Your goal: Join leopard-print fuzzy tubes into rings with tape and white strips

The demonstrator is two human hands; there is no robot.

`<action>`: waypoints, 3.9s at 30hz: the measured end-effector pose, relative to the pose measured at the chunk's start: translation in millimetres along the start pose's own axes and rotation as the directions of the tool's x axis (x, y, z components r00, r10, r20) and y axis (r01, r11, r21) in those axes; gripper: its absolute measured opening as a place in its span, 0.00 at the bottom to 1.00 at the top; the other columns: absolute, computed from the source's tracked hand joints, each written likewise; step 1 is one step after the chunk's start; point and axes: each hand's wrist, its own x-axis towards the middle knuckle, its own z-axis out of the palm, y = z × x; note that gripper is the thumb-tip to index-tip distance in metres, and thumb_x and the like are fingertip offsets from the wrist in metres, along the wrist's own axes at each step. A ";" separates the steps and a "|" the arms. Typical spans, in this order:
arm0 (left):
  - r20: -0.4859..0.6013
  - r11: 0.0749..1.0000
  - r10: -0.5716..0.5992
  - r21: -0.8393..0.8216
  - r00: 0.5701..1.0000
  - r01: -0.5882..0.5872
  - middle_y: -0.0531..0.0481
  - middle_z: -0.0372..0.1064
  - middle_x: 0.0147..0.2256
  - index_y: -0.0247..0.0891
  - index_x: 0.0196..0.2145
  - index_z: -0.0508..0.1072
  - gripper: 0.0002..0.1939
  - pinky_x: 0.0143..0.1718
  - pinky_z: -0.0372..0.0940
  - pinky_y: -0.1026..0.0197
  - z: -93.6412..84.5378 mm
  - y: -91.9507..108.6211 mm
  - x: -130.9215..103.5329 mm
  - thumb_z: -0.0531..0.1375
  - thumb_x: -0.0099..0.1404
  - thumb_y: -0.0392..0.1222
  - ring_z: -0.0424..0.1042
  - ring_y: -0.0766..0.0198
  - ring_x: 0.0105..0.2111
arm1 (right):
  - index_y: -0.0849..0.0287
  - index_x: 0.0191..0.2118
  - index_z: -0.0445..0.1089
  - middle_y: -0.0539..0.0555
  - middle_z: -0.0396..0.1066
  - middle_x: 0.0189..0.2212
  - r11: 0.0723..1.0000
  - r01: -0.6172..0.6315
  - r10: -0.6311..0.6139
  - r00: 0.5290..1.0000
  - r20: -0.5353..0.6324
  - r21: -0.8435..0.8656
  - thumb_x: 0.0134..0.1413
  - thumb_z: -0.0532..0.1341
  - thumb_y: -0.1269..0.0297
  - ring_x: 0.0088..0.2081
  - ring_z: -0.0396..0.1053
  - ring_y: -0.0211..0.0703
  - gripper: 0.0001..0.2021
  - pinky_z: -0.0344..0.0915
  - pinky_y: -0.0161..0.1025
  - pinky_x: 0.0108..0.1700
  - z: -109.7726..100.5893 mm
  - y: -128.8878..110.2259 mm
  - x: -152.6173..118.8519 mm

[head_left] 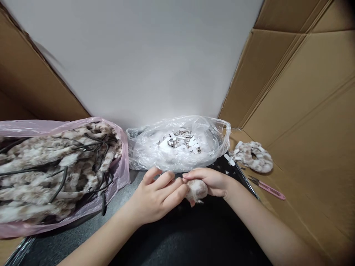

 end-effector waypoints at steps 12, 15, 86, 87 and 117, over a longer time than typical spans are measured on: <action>-0.137 0.996 0.087 0.028 0.987 -0.084 0.59 0.77 0.30 0.40 0.31 0.74 0.06 0.34 0.51 0.57 5.8 -2.5 -4.5 0.61 0.62 0.31 0.65 0.67 0.32 | 0.64 0.22 0.69 0.45 0.66 0.16 0.987 0.148 -0.129 0.958 -0.256 0.058 0.28 0.76 0.62 0.18 0.60 0.28 0.17 0.54 0.28 0.21 3.2 -2.8 1.1; -0.100 0.999 0.050 -0.013 0.994 -0.052 0.58 0.77 0.31 0.39 0.34 0.75 0.04 0.35 0.51 0.57 7.8 -3.5 -7.0 0.62 0.64 0.31 0.66 0.67 0.34 | 0.64 0.20 0.70 0.46 0.67 0.16 0.972 0.199 -0.230 0.908 -0.350 -0.121 0.26 0.77 0.61 0.20 0.61 0.29 0.18 0.56 0.28 0.22 2.4 -4.9 -1.3; 0.914 -0.749 -0.285 -0.400 0.287 0.529 0.49 0.74 0.24 0.34 0.29 0.80 0.09 0.26 0.64 0.68 -2.7 -10.2 8.7 0.72 0.48 0.38 0.71 0.68 0.25 | 0.56 0.34 0.74 0.51 0.74 0.27 -0.279 0.448 -0.801 0.380 0.463 -0.850 0.56 0.62 0.72 0.29 0.69 0.38 0.05 0.64 0.38 0.35 6.8 -8.2 -16.6; 0.917 -0.749 -0.279 -0.394 0.286 0.533 0.50 0.74 0.24 0.34 0.29 0.80 0.10 0.25 0.63 0.69 -2.3 -9.8 8.4 0.72 0.47 0.38 0.70 0.69 0.24 | 0.56 0.34 0.75 0.51 0.73 0.27 -0.298 0.433 -0.795 0.381 0.472 -0.851 0.56 0.62 0.72 0.28 0.69 0.38 0.05 0.63 0.39 0.35 7.1 -8.4 -17.0; 0.842 -0.499 -0.427 -0.523 0.329 0.692 0.55 0.71 0.23 0.36 0.29 0.75 0.09 0.20 0.65 0.72 -4.5 -11.1 6.1 0.70 0.54 0.41 0.69 0.72 0.20 | 0.57 0.41 0.75 0.54 0.77 0.37 0.138 0.399 -0.858 0.505 0.091 -0.907 0.53 0.67 0.65 0.40 0.74 0.44 0.09 0.68 0.41 0.45 12.9 -14.0 -28.5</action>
